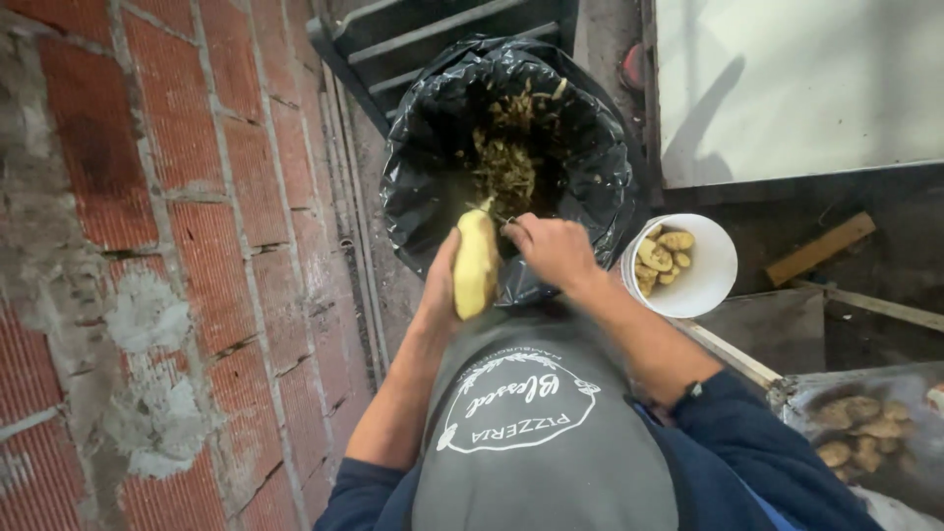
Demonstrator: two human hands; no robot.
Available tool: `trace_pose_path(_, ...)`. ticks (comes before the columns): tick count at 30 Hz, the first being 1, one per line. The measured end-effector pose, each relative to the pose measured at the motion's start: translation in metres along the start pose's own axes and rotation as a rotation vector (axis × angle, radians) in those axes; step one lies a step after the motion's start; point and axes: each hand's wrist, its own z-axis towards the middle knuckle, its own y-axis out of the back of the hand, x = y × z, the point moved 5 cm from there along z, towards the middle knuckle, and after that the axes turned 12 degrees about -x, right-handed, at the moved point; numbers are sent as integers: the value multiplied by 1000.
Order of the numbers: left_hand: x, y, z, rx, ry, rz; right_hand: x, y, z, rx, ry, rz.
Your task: Peeling potatoes using a hand peeler over a trash bin.
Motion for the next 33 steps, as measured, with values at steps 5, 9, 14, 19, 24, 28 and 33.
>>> trace_pose_path(5, -4, -19, -16, 69, 117, 6, -48, -29, -11, 57, -120, 81)
trace_pose_path(9, -17, -5, -11, -35, 12, 48, -12, 3, -15, -104, -129, 388)
trace_pose_path(14, -4, 16, 8, 88, -18, -23, 32, 30, -22, -160, 157, 325)
trace_pose_path(19, -16, -13, -19, 210, -32, 4, -4, 2, -8, -112, 52, 72)
trace_pose_path(24, -13, -6, -14, 70, 3, 38, -37, -14, -17, -143, -47, 277)
trace_pose_path(28, -19, 14, 3, 17, -129, 172, 1, 8, -13, -67, -167, 366)
trace_pose_path(33, -33, -22, -28, 92, -224, 218, -22, -13, -17, -100, -99, 246)
